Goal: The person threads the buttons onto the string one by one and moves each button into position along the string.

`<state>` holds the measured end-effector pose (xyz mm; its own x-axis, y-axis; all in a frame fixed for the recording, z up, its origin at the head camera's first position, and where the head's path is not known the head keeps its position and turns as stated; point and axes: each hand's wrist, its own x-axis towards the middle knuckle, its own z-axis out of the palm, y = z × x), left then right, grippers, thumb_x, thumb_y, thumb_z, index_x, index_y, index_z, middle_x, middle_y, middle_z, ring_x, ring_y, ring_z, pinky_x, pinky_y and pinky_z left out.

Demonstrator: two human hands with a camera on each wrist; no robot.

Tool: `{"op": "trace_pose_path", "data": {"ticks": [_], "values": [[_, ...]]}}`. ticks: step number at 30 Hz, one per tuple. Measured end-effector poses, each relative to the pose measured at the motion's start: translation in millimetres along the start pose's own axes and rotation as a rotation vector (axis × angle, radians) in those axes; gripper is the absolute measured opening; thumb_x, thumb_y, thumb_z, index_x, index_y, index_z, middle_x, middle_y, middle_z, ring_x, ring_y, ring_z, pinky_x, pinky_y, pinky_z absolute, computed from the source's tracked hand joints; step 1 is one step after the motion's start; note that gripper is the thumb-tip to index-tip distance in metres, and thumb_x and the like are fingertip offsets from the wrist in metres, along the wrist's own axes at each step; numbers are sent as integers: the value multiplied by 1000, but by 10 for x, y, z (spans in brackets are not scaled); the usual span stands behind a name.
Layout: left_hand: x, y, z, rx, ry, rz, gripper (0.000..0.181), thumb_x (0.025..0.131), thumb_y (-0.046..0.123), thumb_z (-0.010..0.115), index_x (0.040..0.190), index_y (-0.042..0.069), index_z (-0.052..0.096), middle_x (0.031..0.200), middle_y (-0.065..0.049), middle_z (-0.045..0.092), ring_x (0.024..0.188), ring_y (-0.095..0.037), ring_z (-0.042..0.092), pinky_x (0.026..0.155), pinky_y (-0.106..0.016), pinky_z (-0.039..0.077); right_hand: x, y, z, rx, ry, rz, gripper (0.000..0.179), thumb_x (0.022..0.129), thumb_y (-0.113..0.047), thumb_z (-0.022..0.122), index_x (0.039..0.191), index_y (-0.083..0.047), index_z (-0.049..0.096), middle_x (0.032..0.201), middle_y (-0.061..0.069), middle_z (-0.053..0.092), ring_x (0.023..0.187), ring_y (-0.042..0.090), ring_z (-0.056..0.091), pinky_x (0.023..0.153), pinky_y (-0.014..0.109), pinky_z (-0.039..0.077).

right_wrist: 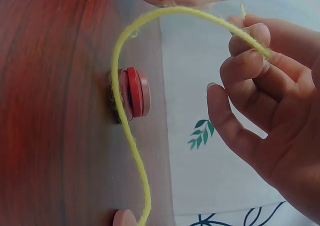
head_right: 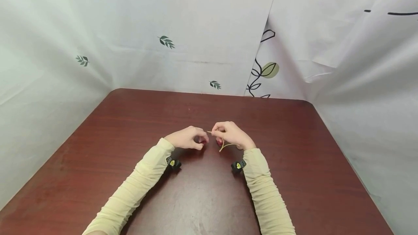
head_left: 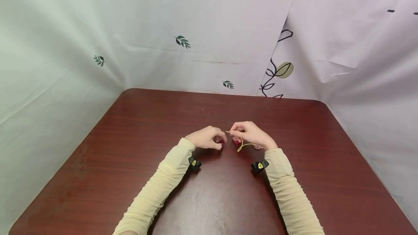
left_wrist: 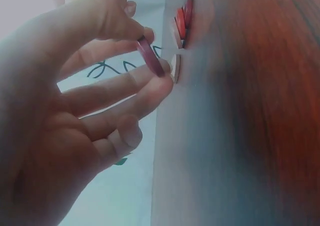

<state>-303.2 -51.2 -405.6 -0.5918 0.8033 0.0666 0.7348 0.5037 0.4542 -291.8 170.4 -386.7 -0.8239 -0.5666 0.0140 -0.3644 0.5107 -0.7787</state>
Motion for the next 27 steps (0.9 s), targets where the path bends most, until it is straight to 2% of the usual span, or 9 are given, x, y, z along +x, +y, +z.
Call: {"op": "trace_pose_path", "data": {"ticks": [3,7,11,13,16,19,24,27], "values": [[-10,-12,3,-14,11,19,21,81,10,65,101,9,70,91,-3,66,81,-12,59,74,-19,48,-13,16,-3,-24,8,-5,17,95,-15,61,96,2,65,65,12,61,58,13,54,61,23,44],[-16,-17,5,-67,41,8,21,82,10,65,102,8,68,95,-3,66,84,-12,59,76,-22,50,-28,22,-15,-59,23,-8,19,94,-19,63,95,-1,66,66,14,61,59,11,53,63,22,44],[-18,-23,6,-112,82,-9,22,82,10,65,104,7,66,100,-1,65,86,-13,59,78,-24,50,-34,21,-31,-77,34,-4,21,94,-24,63,94,-3,66,64,9,60,60,14,55,63,23,44],[-19,-26,4,-120,106,-9,23,81,10,66,104,7,65,101,-1,64,87,-15,59,78,-25,50,-36,16,-41,-65,37,5,21,94,-24,64,94,-3,66,63,6,59,60,19,55,56,23,42],[-25,-25,-8,-125,141,-2,24,80,10,67,103,5,63,100,-1,63,88,-19,60,79,-29,51,-41,5,-55,-42,40,21,20,93,-22,64,94,-2,65,61,3,57,57,28,53,42,24,33],[-30,-10,-31,-135,169,12,25,78,9,68,102,4,62,100,-3,62,90,-22,61,81,-35,52,-47,-6,-69,-29,38,20,18,93,-19,64,94,-1,64,61,2,56,57,30,51,38,24,28],[-39,4,-58,-132,188,12,25,78,9,68,102,5,62,100,-2,63,90,-20,60,81,-35,51,-57,-17,-93,-36,39,3,17,94,-18,63,94,-2,63,61,0,55,60,18,53,45,25,34],[-40,1,-68,-127,196,15,25,78,10,69,102,5,62,99,-1,62,88,-17,59,78,-31,51,-76,-47,-106,-3,37,22,18,93,-19,64,95,-1,64,62,0,55,61,19,54,43,25,32]]}}
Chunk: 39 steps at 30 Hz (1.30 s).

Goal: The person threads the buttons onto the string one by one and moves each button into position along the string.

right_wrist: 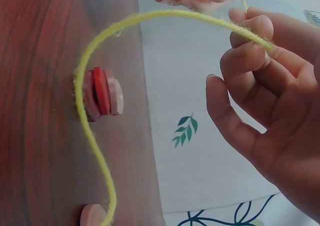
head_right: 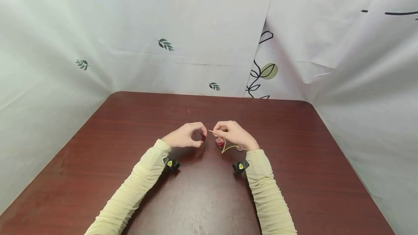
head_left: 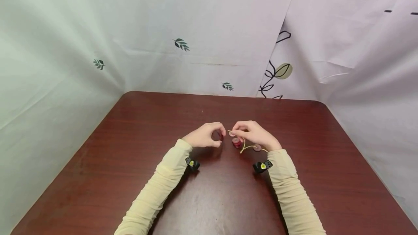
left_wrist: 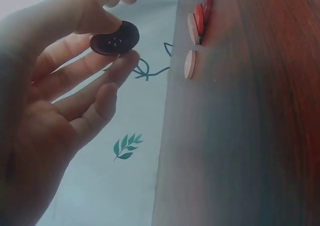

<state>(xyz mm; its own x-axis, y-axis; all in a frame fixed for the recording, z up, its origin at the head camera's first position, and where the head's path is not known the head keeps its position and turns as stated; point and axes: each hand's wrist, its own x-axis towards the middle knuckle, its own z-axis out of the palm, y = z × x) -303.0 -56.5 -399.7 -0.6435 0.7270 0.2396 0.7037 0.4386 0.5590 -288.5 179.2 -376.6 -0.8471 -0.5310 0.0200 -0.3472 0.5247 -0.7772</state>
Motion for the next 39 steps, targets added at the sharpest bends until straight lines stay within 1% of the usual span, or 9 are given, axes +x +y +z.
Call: {"op": "trace_pose_path", "data": {"ticks": [4,5,12,15,19,24,28,33,39], "values": [[-1,-10,0,-23,12,15,26,77,8,70,101,4,61,99,-3,62,84,-14,58,77,-28,51,-23,-33,1,53,-9,33,21,93,-22,65,96,-1,65,64,2,55,65,32,54,37,25,26],[0,-12,0,-31,15,20,26,77,8,70,101,4,61,99,-4,62,84,-14,58,77,-28,51,-20,-31,3,55,-13,33,21,93,-23,65,96,-2,65,64,2,56,65,32,55,38,26,28],[20,-34,-1,-81,35,45,32,78,3,68,108,3,57,105,-14,65,91,-14,61,80,-24,51,0,-20,6,27,-56,14,26,94,-27,64,95,-2,66,63,2,57,60,13,55,49,26,39],[24,-28,-4,-89,45,44,36,79,3,68,113,2,55,106,-13,65,94,-15,62,83,-26,52,3,-25,2,19,-63,4,24,94,-25,63,94,-1,66,62,1,56,60,14,55,52,24,41],[27,-25,-6,-101,48,38,41,79,2,68,117,1,54,107,-12,64,96,-16,62,88,-30,53,5,-19,7,20,-77,-1,23,95,-23,62,91,-1,66,61,1,55,57,19,53,48,24,38],[32,-3,-13,-112,52,46,41,79,2,69,118,5,54,107,-10,64,98,-15,63,90,-27,52,31,-3,36,14,-109,-42,22,96,-18,60,88,2,65,62,4,56,58,13,53,55,22,42],[33,48,-37,-109,53,59,40,80,3,69,117,5,55,107,-9,64,98,-14,63,91,-26,52,44,-13,54,5,-120,-70,22,96,-15,58,86,3,64,61,9,57,56,11,52,55,21,41],[31,96,-58,-104,51,69,39,79,2,68,116,3,56,107,-8,64,97,-15,63,91,-29,52,50,-13,64,-8,-125,-84,24,97,-16,57,85,4,64,60,7,57,56,11,51,55,21,40],[26,114,-62,-101,42,57,38,79,2,69,115,5,56,107,-5,64,97,-13,62,92,-25,51,54,-11,71,-15,-122,-85,24,96,-16,57,85,3,64,60,4,56,56,10,51,54,21,40]]}}
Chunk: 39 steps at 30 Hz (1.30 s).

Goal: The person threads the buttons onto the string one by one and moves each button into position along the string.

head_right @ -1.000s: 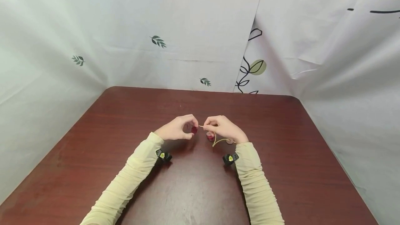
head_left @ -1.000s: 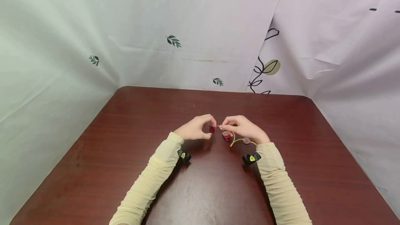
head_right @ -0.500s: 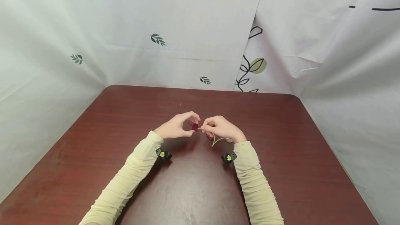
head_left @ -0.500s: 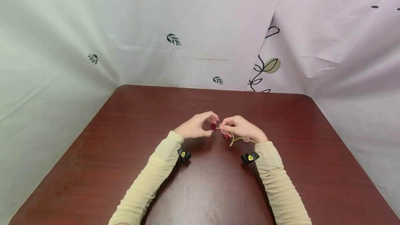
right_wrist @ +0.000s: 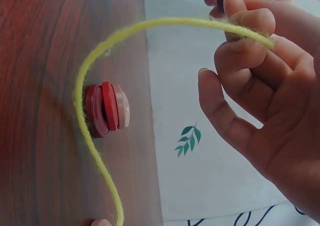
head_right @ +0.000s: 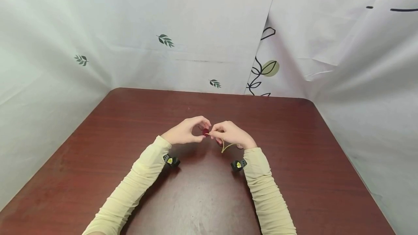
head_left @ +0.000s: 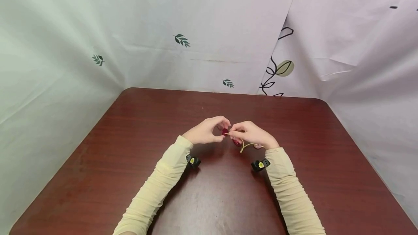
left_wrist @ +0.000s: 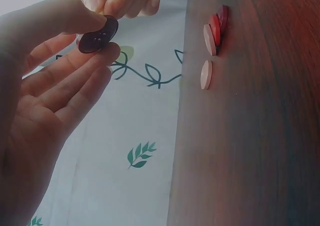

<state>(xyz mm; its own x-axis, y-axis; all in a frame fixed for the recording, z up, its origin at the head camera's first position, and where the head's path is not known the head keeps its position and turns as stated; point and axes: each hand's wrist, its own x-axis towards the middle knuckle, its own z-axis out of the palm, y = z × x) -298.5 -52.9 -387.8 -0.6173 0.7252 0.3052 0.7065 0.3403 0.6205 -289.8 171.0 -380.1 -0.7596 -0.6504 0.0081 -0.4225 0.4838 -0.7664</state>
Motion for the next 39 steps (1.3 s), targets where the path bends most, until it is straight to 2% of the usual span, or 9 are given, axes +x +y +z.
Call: {"op": "trace_pose_path", "data": {"ticks": [7,13,23,28,31,36,39], "values": [[7,1,8,4,-3,6,37,80,3,69,115,6,57,107,-5,64,97,-13,62,91,-24,50,-4,-2,-16,-7,0,1,21,96,-14,57,87,3,65,61,1,54,56,10,51,55,21,41],[18,-10,17,8,-4,22,36,80,4,69,114,8,57,106,-3,64,95,-11,63,89,-23,51,14,-8,-5,-3,0,-17,20,95,-12,57,84,3,64,60,9,55,55,9,50,54,20,40],[31,6,26,3,-10,36,35,80,3,69,113,7,57,106,-3,64,95,-11,63,89,-23,51,27,-25,24,38,11,32,19,96,-10,56,89,5,66,63,22,56,55,12,48,52,19,37],[32,8,33,-5,-6,40,35,81,4,69,113,7,57,106,-3,65,95,-11,63,89,-22,51,33,-5,52,76,21,41,19,95,-9,58,89,7,64,61,13,54,54,10,47,51,18,37],[32,10,34,-14,6,48,34,81,4,70,113,7,57,105,-3,65,94,-10,63,89,-23,51,32,7,62,85,27,32,19,95,-10,59,88,8,63,60,9,53,54,11,48,52,19,38],[29,11,30,-9,54,72,35,81,5,71,113,7,57,104,-3,64,93,-15,65,87,-28,53,30,8,57,110,41,-15,20,95,-11,59,90,9,60,66,19,54,59,23,52,56,26,43],[25,6,27,-9,87,89,35,81,4,72,113,7,57,104,-4,64,92,-22,66,86,-32,54,34,10,50,101,53,-45,17,96,-11,58,89,5,60,68,23,53,61,23,52,60,29,45]]}}
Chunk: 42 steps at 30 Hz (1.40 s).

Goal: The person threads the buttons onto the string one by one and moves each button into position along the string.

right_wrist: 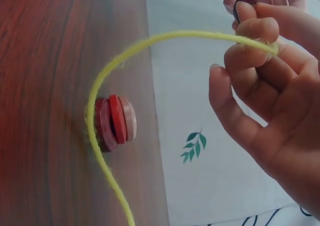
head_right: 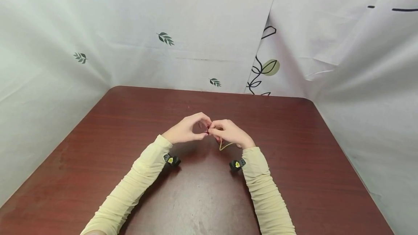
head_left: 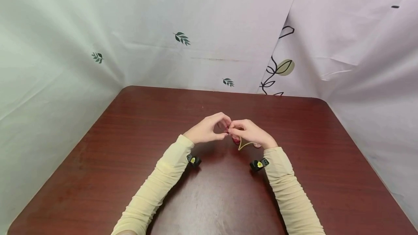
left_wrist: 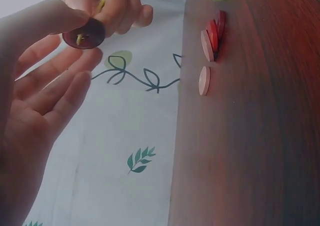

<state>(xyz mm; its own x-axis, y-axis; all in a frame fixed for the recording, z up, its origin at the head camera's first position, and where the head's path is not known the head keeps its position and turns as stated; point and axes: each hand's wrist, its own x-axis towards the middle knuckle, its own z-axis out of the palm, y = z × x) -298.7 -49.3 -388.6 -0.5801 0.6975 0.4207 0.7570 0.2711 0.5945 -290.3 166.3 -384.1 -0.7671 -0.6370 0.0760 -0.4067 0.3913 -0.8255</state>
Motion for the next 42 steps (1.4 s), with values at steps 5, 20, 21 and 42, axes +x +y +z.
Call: {"op": "trace_pose_path", "data": {"ticks": [5,20,21,42], "values": [[-6,8,-7,12,54,11,33,80,5,74,109,8,58,101,-4,64,88,-25,65,83,-34,54,0,-9,-7,30,19,-16,17,98,-12,54,87,0,60,64,15,53,60,18,52,61,36,46],[10,6,4,82,128,77,23,77,7,81,94,9,65,101,-3,63,98,-14,60,89,-32,51,16,-16,-9,67,50,46,25,101,-23,51,89,-4,62,66,6,54,63,18,54,64,41,48],[12,4,5,80,129,74,22,77,7,80,93,9,66,101,-3,63,99,-14,60,90,-33,51,17,-11,-11,62,54,46,25,101,-22,51,90,-2,62,65,7,54,63,18,54,65,40,48],[0,3,-6,92,148,56,6,88,7,69,92,6,64,100,-7,65,89,-15,62,77,-40,54,18,10,0,100,164,52,15,99,-18,55,99,-5,63,72,18,58,72,47,61,69,31,53]]}}
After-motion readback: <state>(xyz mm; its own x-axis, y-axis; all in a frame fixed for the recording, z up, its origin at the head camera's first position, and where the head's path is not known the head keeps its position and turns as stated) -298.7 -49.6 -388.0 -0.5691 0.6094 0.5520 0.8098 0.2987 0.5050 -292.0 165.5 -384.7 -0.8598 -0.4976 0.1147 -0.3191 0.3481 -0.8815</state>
